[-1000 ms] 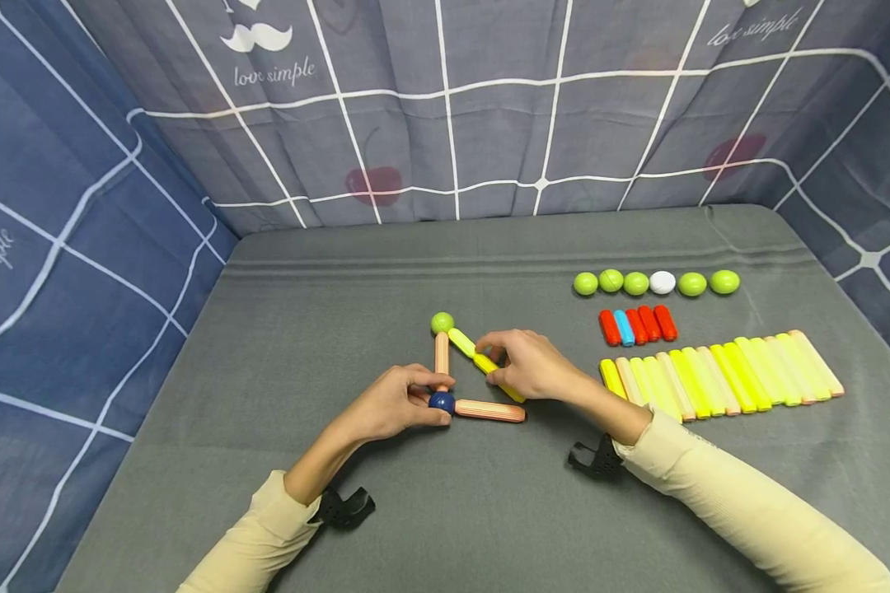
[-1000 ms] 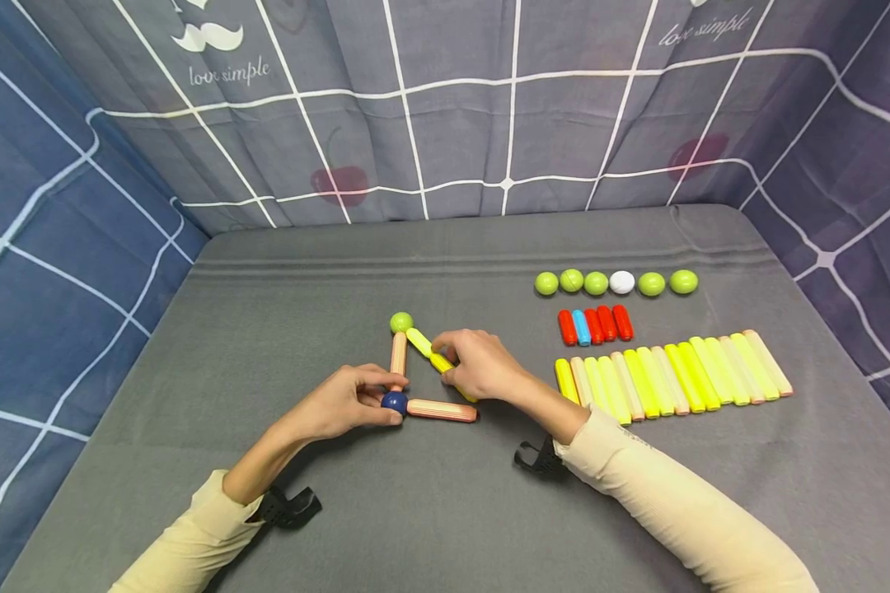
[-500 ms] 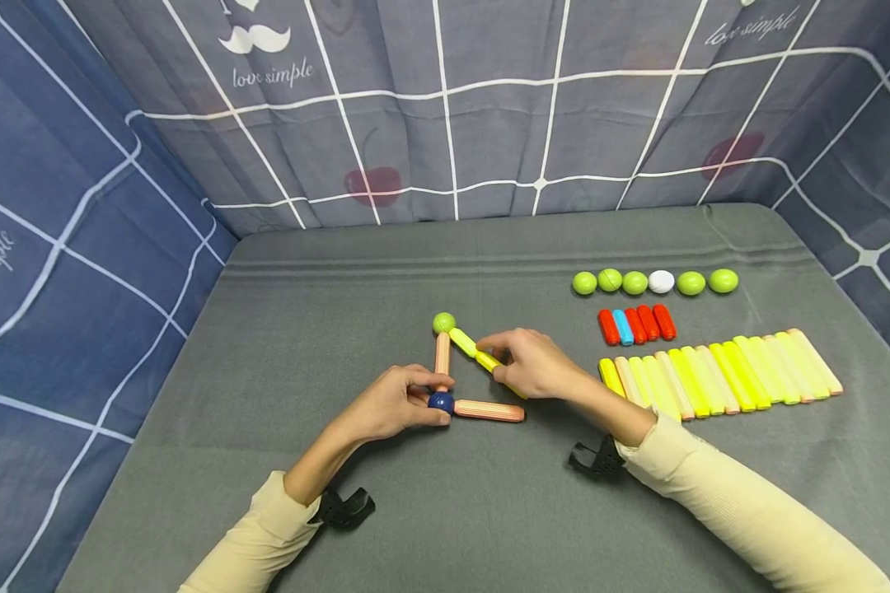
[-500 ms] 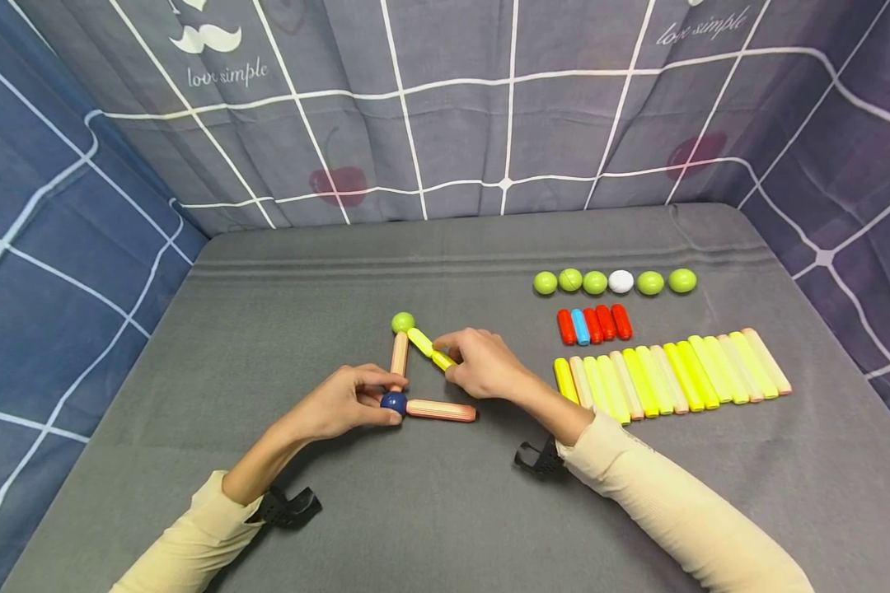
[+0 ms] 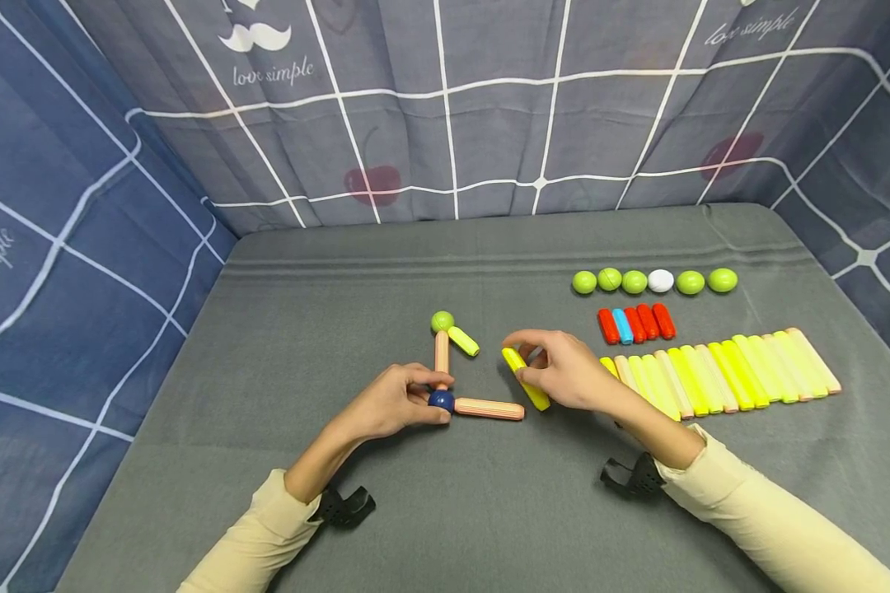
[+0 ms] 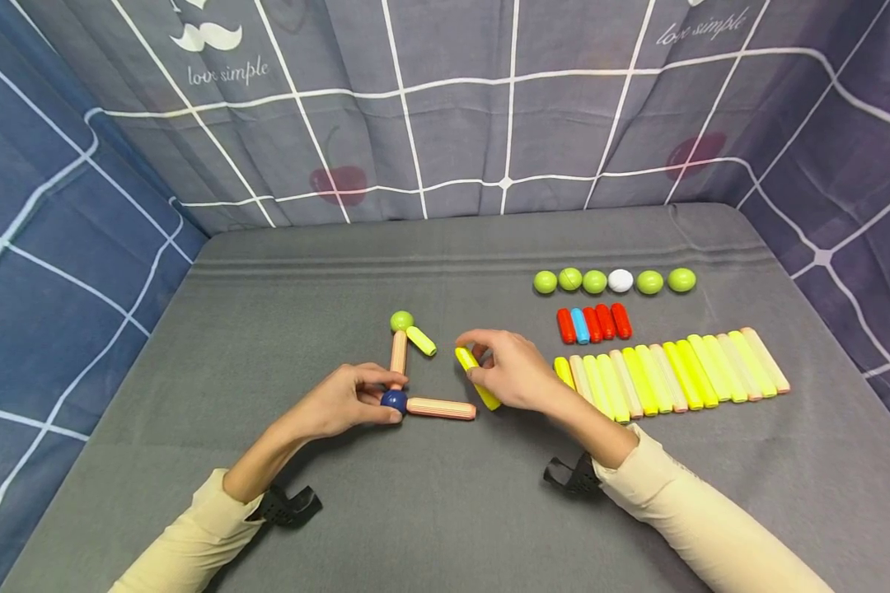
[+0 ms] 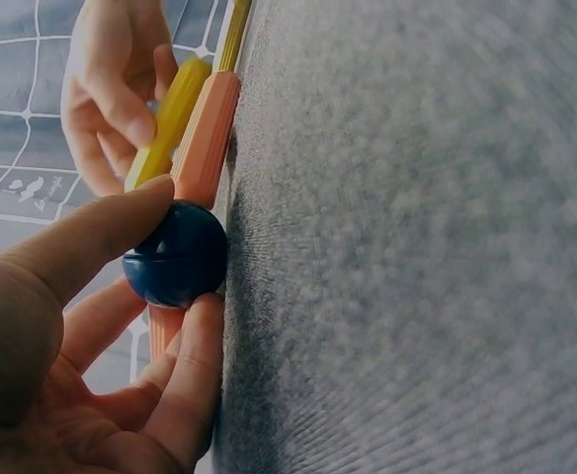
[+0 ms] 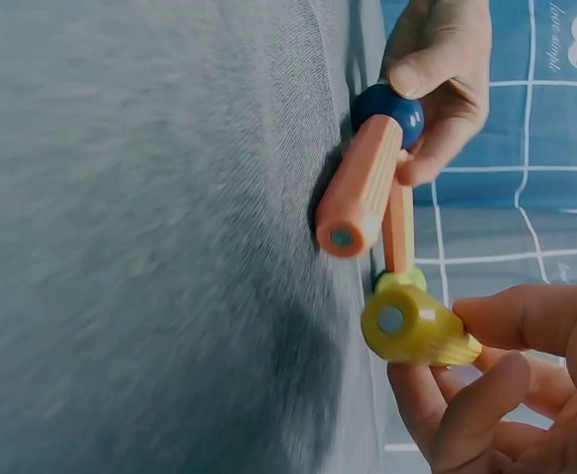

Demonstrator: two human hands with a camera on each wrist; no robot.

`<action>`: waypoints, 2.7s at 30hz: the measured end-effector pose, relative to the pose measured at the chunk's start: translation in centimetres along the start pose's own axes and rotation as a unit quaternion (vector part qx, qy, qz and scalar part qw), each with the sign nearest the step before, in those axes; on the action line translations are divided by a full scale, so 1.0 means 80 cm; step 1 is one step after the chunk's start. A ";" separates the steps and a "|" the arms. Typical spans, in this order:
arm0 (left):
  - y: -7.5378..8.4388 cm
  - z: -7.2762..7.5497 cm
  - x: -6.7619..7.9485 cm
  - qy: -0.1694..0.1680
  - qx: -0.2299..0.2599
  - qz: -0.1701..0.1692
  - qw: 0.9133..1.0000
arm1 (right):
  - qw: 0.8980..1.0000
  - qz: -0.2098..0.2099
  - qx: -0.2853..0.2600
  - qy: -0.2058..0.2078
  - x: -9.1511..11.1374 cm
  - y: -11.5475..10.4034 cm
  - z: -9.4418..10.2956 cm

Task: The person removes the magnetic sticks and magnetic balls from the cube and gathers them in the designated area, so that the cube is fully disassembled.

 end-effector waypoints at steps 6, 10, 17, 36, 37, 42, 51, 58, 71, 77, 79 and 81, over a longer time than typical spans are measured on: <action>0.000 0.000 0.000 -0.004 -0.001 -0.006 1.000 | 1.000 -0.007 0.008 0.021 0.030 0.005 0.019; -0.001 0.000 0.000 -0.006 0.002 -0.005 1.000 | 0.999 -0.005 0.031 0.037 0.047 0.008 0.032; -0.002 -0.001 0.000 -0.006 0.007 -0.001 1.000 | 0.995 -0.013 0.073 0.062 0.072 0.024 0.050; 0.000 -0.001 0.000 -0.001 0.003 0.007 1.000 | 0.986 -0.024 0.151 0.064 0.085 0.042 0.060; 0.000 -0.001 0.000 -0.001 0.005 0.007 1.000 | 0.986 -0.023 0.149 0.064 0.085 0.042 0.060; 0.000 0.000 0.001 0.000 0.012 0.003 1.000 | 0.988 -0.015 0.128 0.079 0.081 0.034 0.057; -0.001 -0.001 0.000 0.004 0.005 0.005 1.000 | 0.996 0.068 0.064 -0.001 0.050 -0.009 -0.008; 0.000 -0.002 0.000 0.001 0.013 0.004 1.000 | 0.989 0.100 0.089 -0.061 0.030 -0.027 -0.053; 0.000 -0.001 0.000 0.011 0.015 0.023 1.000 | 0.988 0.105 0.073 -0.089 0.029 -0.037 -0.062; 0.002 -0.001 -0.001 0.018 0.015 0.029 0.999 | 0.987 0.101 0.071 -0.104 0.031 -0.045 -0.061; 0.002 -0.001 -0.001 0.020 0.014 0.031 0.999 | 0.986 0.103 0.077 -0.110 0.033 -0.047 -0.061; 0.001 -0.002 -0.001 0.021 0.013 0.033 0.999 | 0.985 0.099 0.081 -0.119 0.037 -0.046 -0.059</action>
Point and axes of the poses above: each hand's wrist, its own x-axis away from the middle knuckle, its own z-axis out of the back of the hand, y = z × x, the point moved 6 cm from there along -x, towards the middle knuckle, and after that the axes turned 11 degrees about z, right-handed, at the moved point
